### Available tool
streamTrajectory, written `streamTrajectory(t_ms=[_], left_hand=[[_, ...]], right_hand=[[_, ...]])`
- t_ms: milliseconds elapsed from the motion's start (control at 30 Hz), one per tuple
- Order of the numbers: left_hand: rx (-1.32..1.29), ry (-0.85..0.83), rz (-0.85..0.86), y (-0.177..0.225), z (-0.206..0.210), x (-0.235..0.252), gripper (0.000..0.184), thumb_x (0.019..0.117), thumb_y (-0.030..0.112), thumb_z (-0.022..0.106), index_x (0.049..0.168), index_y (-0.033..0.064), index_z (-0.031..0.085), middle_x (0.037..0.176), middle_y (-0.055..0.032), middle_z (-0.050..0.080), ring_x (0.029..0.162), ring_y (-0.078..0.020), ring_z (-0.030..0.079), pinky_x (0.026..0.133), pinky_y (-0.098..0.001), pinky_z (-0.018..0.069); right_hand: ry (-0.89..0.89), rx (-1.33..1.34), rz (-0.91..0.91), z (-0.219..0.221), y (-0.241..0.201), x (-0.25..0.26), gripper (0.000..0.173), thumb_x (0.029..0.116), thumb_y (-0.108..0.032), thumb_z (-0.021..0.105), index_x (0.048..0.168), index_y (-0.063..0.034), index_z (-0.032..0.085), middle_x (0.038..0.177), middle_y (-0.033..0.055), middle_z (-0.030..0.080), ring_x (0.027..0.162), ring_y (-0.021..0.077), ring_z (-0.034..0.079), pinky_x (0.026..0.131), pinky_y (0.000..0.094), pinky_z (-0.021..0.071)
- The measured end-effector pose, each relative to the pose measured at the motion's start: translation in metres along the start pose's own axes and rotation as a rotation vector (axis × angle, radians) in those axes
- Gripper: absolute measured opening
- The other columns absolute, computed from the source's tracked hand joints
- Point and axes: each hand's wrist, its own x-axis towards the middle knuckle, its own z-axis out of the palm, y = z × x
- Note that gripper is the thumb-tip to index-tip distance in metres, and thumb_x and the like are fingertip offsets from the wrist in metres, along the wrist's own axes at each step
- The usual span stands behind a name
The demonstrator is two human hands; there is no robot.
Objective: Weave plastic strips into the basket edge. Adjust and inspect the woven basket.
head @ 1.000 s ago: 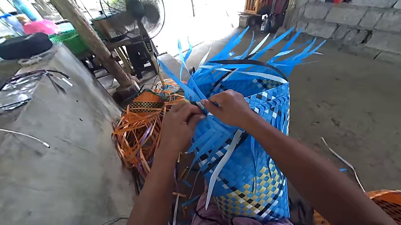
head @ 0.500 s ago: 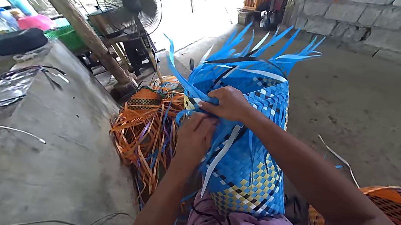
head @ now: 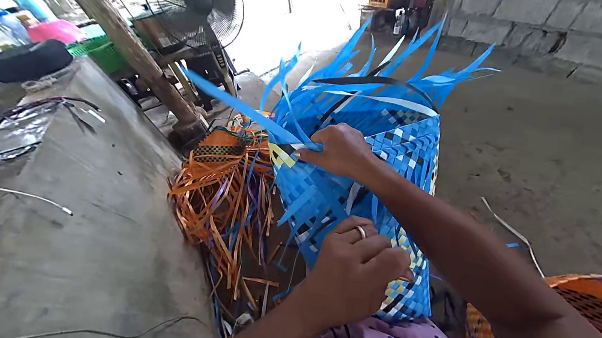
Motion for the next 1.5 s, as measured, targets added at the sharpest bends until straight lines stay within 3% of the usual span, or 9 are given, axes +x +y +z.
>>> streamTrajectory(t_ms=[133, 267, 433, 600, 867, 1067, 1233, 1367, 1500], left_hand=[[-0.145, 0.082, -0.074, -0.008, -0.027, 0.008, 0.018, 0.1076, 0.023, 0.053, 0.104, 0.0117, 0.066, 0.099, -0.0036, 0.066, 0.098, -0.0110, 0.066, 0.092, -0.0249, 0.0550], [0.080, 0.294, -0.176, -0.031, -0.075, 0.020, 0.011, 0.1049, 0.027, 0.059, 0.109, 0.0178, 0.063, 0.093, 0.0053, 0.070, 0.082, -0.0022, 0.068, 0.071, -0.0191, 0.0591], [0.531, 0.003, -0.218, -0.072, -0.097, 0.026, 0.026, 0.0997, 0.005, 0.054, 0.117, 0.0026, 0.074, 0.109, -0.0158, 0.071, 0.096, -0.0224, 0.070, 0.080, -0.0348, 0.0578], [0.491, -0.201, -0.239, -0.080, -0.085, 0.030, 0.016, 0.0957, 0.009, 0.063, 0.103, 0.0064, 0.077, 0.099, -0.0117, 0.072, 0.083, -0.0232, 0.071, 0.068, -0.0382, 0.0590], [0.456, -0.287, -0.245, -0.088, -0.081, 0.057, 0.014, 0.0937, -0.002, 0.062, 0.099, 0.0031, 0.074, 0.092, -0.0120, 0.073, 0.075, -0.0255, 0.071, 0.065, -0.0436, 0.0585], [0.458, -0.394, -0.273, -0.096, -0.078, 0.053, 0.006, 0.0906, 0.004, 0.071, 0.094, 0.0046, 0.076, 0.098, -0.0122, 0.067, 0.081, -0.0261, 0.069, 0.068, -0.0442, 0.0587], [0.467, -0.389, -0.340, -0.102, -0.076, 0.054, 0.005, 0.0939, 0.009, 0.071, 0.094, 0.0051, 0.074, 0.094, -0.0107, 0.065, 0.078, -0.0247, 0.066, 0.066, -0.0438, 0.0567], [0.462, -0.427, -0.336, -0.106, -0.080, 0.039, 0.006, 0.0930, 0.008, 0.070, 0.093, 0.0041, 0.074, 0.092, -0.0119, 0.066, 0.083, -0.0284, 0.067, 0.071, -0.0480, 0.0564], [0.563, -0.432, -0.561, -0.086, -0.087, 0.022, 0.022, 0.0976, 0.022, 0.068, 0.108, 0.0039, 0.072, 0.091, -0.0131, 0.069, 0.077, -0.0302, 0.068, 0.068, -0.0525, 0.0562]], right_hand=[[0.032, -0.017, -0.023, 0.002, 0.003, 0.003, 0.048, 0.1007, -0.046, 0.060, 0.087, -0.0007, 0.068, 0.085, 0.0162, 0.067, 0.088, 0.0343, 0.067, 0.074, 0.0558, 0.0502], [-0.029, -0.011, -0.104, -0.005, 0.003, 0.003, 0.053, 0.1079, -0.043, 0.047, 0.083, -0.0003, 0.066, 0.080, 0.0146, 0.064, 0.083, 0.0322, 0.065, 0.073, 0.0543, 0.0478], [-0.210, 0.029, -0.073, -0.019, 0.002, 0.010, 0.055, 0.1108, -0.041, 0.039, 0.089, 0.0009, 0.066, 0.087, 0.0165, 0.063, 0.089, 0.0332, 0.063, 0.077, 0.0571, 0.0464], [-0.309, 0.140, -0.095, -0.015, 0.005, 0.023, 0.056, 0.1114, -0.039, 0.038, 0.080, 0.0020, 0.062, 0.075, 0.0113, 0.055, 0.072, 0.0235, 0.054, 0.067, 0.0456, 0.0439], [-0.398, 0.084, -0.344, -0.011, 0.015, 0.031, 0.018, 0.1026, 0.002, 0.053, 0.099, 0.0085, 0.068, 0.094, 0.0182, 0.066, 0.088, 0.0253, 0.061, 0.083, 0.0433, 0.0470], [-0.493, 0.177, -0.227, -0.002, 0.025, 0.039, 0.024, 0.1064, -0.006, 0.048, 0.098, 0.0035, 0.068, 0.091, 0.0128, 0.063, 0.085, 0.0202, 0.059, 0.079, 0.0420, 0.0459], [-0.531, 0.505, -0.106, 0.011, 0.026, 0.040, 0.016, 0.1053, 0.000, 0.047, 0.108, -0.0006, 0.062, 0.094, 0.0035, 0.057, 0.081, 0.0036, 0.054, 0.076, 0.0220, 0.0474], [-0.542, 0.257, -0.102, 0.013, 0.027, 0.045, 0.030, 0.1092, -0.016, 0.045, 0.098, 0.0013, 0.067, 0.091, 0.0112, 0.061, 0.083, 0.0180, 0.057, 0.077, 0.0411, 0.0454], [-0.582, 0.293, 0.023, 0.013, 0.027, 0.046, 0.048, 0.1115, -0.037, 0.039, 0.102, 0.0015, 0.065, 0.096, 0.0122, 0.061, 0.088, 0.0186, 0.058, 0.080, 0.0419, 0.0470]])
